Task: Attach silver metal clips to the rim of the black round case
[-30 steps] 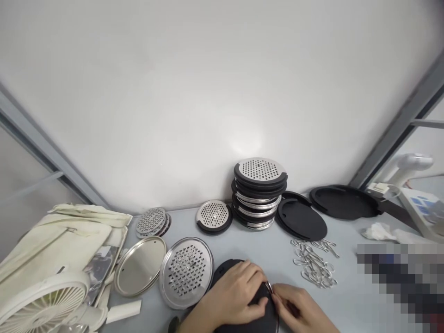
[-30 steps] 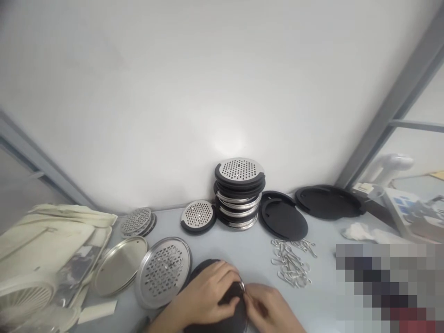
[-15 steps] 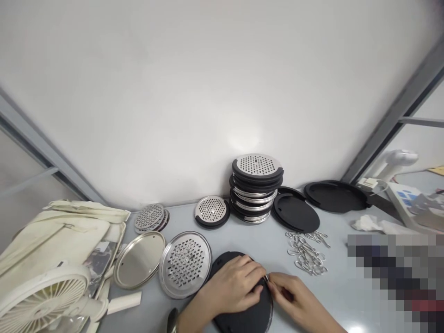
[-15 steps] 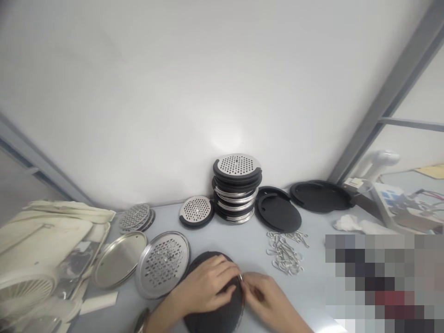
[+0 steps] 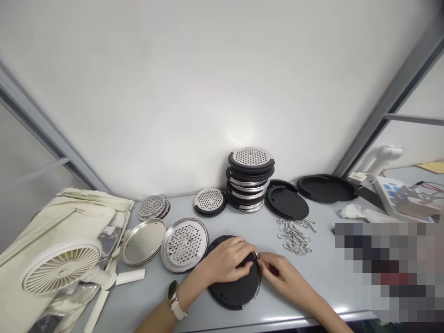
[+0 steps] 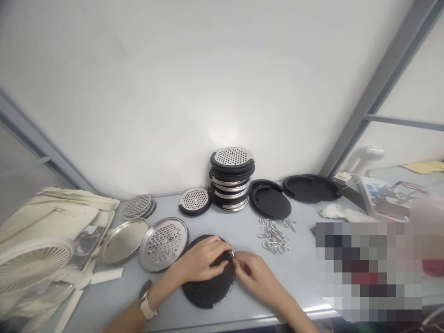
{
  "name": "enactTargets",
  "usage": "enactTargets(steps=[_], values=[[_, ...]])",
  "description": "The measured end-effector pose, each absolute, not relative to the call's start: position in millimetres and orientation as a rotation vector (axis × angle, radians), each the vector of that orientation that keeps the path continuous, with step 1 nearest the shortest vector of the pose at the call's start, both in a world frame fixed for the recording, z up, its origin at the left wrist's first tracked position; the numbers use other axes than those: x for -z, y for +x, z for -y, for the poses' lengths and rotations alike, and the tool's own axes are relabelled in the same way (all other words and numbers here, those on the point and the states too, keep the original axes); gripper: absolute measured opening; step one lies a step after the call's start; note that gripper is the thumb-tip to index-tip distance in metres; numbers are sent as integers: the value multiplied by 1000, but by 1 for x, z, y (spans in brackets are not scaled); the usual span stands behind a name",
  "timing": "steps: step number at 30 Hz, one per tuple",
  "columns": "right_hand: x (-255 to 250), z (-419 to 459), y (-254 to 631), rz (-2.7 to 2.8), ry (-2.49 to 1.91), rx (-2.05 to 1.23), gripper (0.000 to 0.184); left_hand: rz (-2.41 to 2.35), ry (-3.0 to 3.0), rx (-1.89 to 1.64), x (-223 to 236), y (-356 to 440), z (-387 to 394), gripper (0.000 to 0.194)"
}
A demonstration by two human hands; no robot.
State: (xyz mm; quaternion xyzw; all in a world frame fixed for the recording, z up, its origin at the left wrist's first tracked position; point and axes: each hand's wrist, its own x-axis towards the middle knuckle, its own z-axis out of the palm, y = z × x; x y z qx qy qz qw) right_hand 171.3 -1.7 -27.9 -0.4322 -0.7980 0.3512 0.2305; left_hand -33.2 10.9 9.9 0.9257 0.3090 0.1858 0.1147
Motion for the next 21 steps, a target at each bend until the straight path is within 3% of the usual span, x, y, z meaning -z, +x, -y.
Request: enactTargets(steps=[21], values=[[25,3,172,2221,-1163,-898,33,-877,2685,-512,-11,-34,-11,34]])
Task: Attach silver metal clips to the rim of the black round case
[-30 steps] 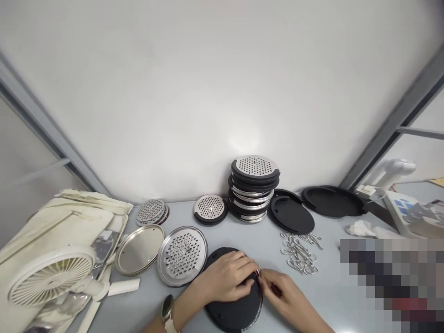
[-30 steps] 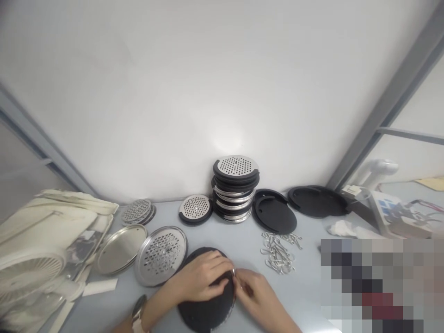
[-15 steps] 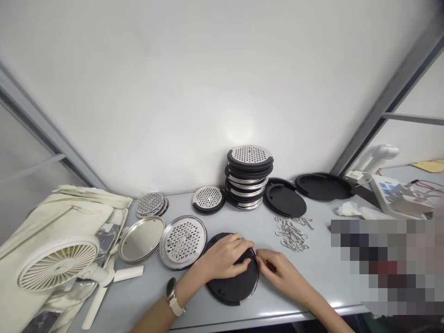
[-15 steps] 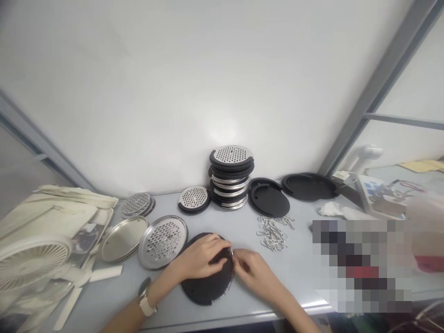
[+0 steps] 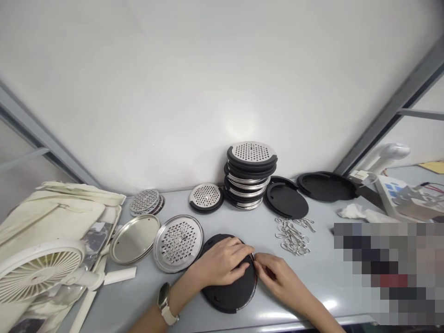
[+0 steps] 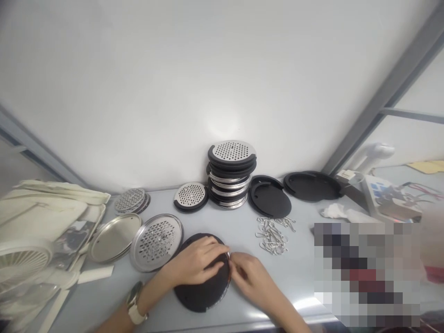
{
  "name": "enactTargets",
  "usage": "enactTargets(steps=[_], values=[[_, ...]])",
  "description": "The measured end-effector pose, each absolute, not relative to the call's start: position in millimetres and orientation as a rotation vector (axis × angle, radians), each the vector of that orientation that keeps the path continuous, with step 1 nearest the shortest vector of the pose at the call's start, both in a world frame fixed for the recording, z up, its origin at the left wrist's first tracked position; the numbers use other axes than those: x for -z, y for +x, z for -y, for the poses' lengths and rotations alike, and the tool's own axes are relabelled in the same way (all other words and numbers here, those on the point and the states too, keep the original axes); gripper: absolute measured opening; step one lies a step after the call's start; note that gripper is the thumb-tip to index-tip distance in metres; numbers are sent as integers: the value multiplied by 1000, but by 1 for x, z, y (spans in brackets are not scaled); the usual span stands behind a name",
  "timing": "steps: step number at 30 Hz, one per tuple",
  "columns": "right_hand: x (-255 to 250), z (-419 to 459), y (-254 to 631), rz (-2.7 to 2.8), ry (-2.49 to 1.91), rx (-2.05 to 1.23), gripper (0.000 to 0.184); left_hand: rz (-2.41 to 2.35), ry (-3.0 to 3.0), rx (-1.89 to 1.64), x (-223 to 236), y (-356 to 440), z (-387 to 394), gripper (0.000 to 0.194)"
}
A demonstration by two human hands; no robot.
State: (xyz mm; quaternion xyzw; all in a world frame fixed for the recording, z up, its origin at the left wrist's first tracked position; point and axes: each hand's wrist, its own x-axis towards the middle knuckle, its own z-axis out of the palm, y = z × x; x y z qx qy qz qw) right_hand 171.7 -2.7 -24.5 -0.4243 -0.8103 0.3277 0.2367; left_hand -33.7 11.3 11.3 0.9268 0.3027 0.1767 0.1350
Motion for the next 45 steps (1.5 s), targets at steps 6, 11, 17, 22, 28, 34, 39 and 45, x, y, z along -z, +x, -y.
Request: enactTargets(steps=[6,11,17,22,28,34,39,45], values=[[26,1,173,2250,-1193,-917,32,-903,2602,-544,-9,-35,-13,36],[28,0,175,2256,-1190,-922,29,-869,2639,-524,-7,-35,-14,38],[27,0,175,2251,-1191,-929,29,-852,2688,-506,-6,-35,-15,36],[26,1,174,2231,-1188,-941,28,-851,2734,-482,-7,-35,-14,35],[26,2,175,2217,-1192,-947,26,-857,2751,-492,-7,-35,-13,34],[27,1,175,2250,-1181,-926,26,-845,2757,-480,-7,-35,-13,34],[25,2,175,2245,-1185,-928,28,-849,2751,-491,-8,-34,-13,34],[25,1,174,2237,-1171,-971,30,-845,2767,-487,-8,-34,-13,33]])
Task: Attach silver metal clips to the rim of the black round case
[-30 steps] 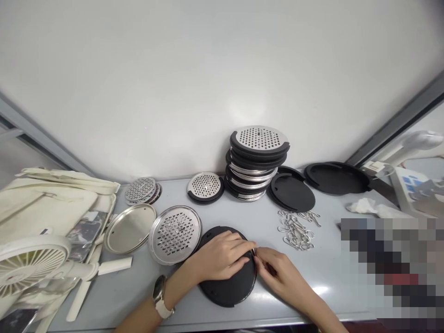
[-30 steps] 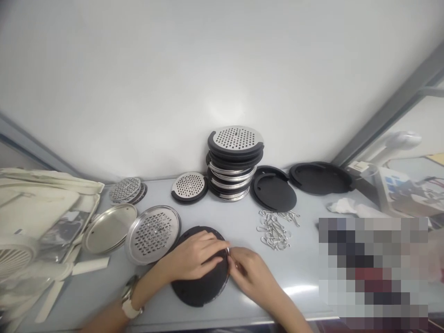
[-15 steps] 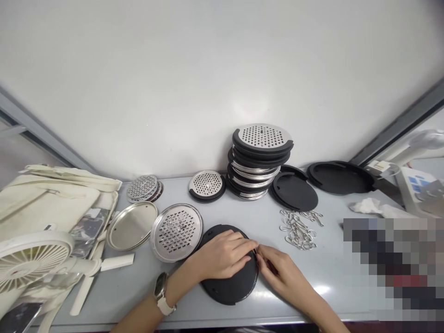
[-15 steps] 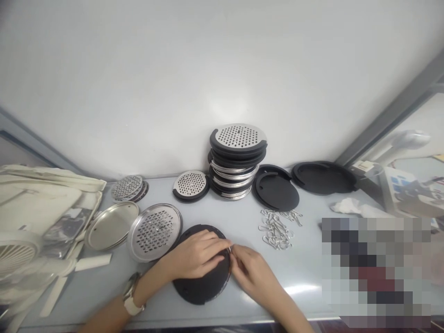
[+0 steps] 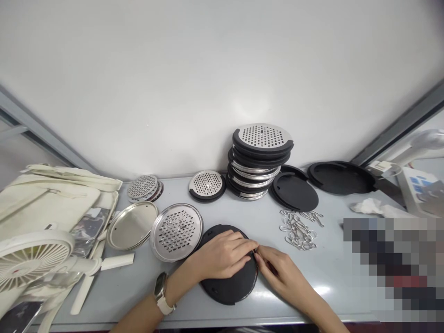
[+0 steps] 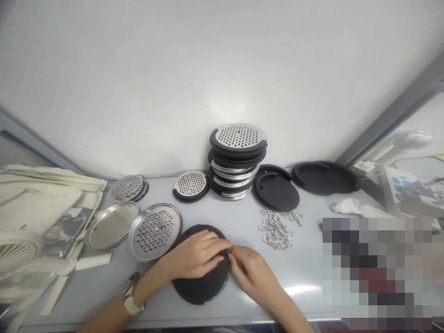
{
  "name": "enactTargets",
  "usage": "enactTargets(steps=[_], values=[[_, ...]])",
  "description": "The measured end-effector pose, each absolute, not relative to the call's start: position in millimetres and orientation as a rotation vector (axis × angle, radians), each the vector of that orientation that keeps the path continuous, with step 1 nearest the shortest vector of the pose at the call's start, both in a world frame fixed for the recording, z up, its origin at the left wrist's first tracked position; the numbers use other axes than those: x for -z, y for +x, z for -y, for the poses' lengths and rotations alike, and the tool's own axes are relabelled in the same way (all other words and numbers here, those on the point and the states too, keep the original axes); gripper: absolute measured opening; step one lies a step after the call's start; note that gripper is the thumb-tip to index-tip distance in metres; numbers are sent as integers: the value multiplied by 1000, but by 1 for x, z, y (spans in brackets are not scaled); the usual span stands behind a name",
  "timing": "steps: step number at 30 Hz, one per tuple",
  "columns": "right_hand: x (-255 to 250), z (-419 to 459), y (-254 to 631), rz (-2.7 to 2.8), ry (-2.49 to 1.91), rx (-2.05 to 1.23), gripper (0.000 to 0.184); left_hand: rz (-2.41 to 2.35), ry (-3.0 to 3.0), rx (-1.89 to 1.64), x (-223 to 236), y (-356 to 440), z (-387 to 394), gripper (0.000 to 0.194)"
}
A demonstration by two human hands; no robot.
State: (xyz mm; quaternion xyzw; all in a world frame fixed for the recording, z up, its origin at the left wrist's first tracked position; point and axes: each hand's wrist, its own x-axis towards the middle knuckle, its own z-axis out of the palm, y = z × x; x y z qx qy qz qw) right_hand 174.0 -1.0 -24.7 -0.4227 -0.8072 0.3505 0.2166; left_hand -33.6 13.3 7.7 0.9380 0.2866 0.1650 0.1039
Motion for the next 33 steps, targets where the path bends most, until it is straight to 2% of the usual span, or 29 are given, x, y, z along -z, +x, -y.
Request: enactTargets(steps=[33], values=[[32,2,175,2240,-1208,-963,28,-809,2720,-525,-6,-34,-13,32]])
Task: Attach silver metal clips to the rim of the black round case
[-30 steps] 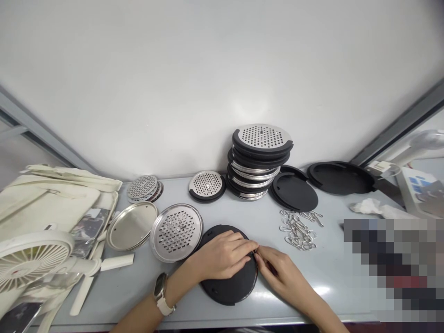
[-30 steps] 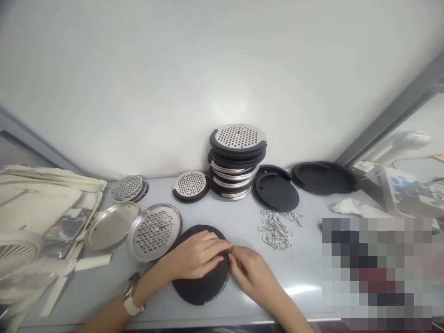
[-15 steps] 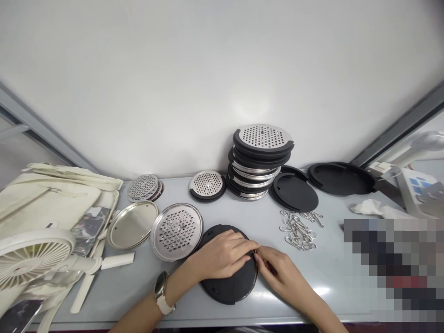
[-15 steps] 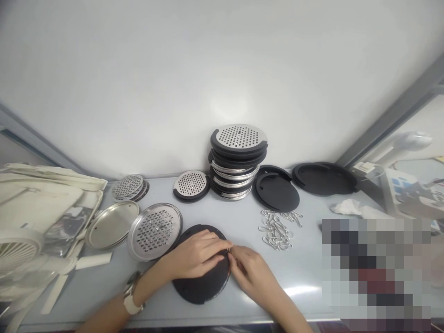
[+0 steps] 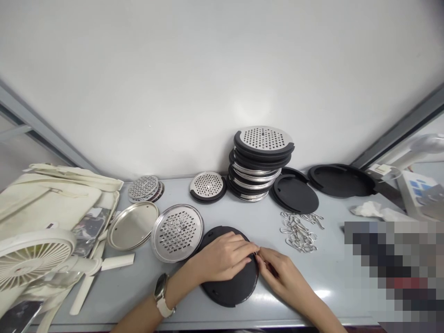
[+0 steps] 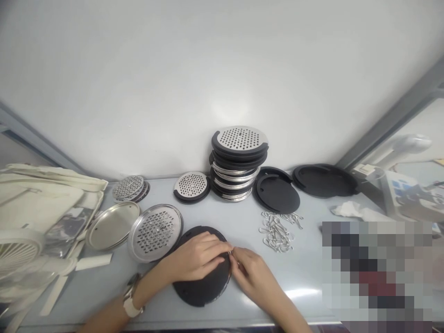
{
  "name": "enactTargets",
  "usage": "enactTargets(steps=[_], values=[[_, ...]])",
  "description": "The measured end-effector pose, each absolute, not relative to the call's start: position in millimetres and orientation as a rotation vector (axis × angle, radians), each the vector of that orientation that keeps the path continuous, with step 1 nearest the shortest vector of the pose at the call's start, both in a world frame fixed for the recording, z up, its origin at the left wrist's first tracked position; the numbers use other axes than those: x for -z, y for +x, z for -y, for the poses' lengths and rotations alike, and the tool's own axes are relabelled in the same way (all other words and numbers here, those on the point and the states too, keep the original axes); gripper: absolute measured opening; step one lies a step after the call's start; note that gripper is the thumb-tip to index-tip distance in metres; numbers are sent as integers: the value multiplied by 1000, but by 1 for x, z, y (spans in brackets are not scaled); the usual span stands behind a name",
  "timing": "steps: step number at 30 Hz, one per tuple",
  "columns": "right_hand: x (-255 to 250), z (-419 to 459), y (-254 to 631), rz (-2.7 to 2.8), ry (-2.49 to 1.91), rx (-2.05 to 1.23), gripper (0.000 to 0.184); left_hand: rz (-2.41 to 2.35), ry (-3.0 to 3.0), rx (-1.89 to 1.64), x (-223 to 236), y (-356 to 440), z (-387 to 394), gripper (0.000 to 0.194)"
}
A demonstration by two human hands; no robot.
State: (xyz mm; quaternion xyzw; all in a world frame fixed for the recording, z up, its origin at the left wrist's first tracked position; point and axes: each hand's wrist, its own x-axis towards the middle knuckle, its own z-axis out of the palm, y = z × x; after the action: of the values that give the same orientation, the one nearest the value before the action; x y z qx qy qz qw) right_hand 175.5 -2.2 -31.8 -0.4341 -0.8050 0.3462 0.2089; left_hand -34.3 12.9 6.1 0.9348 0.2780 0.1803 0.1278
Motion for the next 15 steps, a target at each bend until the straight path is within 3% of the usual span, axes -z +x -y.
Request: enactTargets(steps=[15], values=[[30,1,176,2221,-1206,-975,31,-821,2791,-513,-8,-33,-11,31]])
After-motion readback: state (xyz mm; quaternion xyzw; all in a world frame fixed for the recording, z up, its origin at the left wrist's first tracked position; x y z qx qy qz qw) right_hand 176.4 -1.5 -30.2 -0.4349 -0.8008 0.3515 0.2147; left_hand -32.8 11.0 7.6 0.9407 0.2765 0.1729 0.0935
